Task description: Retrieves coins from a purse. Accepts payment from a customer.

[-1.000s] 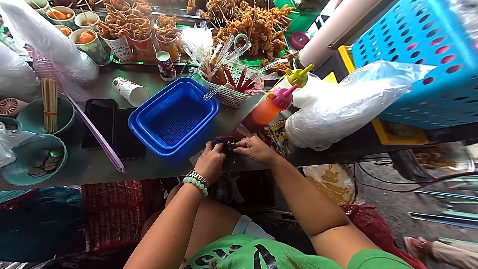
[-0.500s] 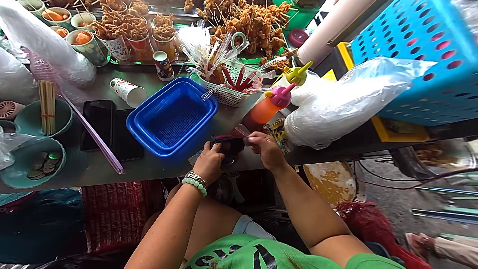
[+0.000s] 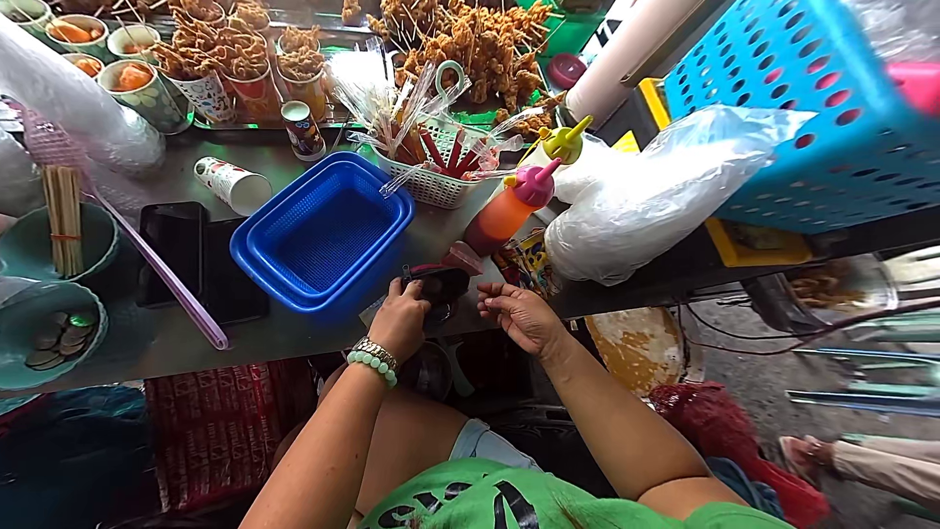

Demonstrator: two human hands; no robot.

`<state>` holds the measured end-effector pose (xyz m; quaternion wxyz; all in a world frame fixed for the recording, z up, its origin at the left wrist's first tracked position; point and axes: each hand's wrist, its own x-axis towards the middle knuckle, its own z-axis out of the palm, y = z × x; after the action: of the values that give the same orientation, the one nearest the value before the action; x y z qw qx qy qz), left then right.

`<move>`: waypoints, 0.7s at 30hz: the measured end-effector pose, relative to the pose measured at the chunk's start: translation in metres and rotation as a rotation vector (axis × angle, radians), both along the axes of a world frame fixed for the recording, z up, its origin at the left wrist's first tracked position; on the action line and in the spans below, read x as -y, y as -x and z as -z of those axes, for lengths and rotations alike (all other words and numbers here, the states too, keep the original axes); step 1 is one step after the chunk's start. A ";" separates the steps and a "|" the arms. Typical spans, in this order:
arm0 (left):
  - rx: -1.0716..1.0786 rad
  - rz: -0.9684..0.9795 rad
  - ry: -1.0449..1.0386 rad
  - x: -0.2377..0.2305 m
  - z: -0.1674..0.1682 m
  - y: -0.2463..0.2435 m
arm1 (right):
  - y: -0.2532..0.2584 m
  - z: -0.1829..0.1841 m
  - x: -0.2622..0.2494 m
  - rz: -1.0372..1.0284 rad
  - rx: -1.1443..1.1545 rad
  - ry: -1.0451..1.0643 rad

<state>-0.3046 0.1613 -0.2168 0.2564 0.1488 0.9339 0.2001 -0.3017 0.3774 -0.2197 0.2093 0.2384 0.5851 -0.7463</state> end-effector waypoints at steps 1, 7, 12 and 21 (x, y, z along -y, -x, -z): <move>-0.004 0.001 0.000 0.000 0.000 0.000 | 0.000 0.000 -0.002 0.037 0.015 0.084; -0.026 0.005 -0.006 0.001 0.001 -0.002 | -0.001 0.002 -0.007 0.058 0.077 0.428; -0.016 0.013 0.008 0.000 0.000 -0.001 | 0.002 0.000 -0.009 0.100 0.120 0.450; -0.019 0.007 0.013 -0.001 0.001 0.000 | 0.025 -0.012 0.043 -0.605 -0.679 -0.950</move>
<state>-0.3045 0.1621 -0.2178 0.2493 0.1523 0.9369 0.1918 -0.3267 0.3346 -0.2076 0.0854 -0.1190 0.9257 -0.3487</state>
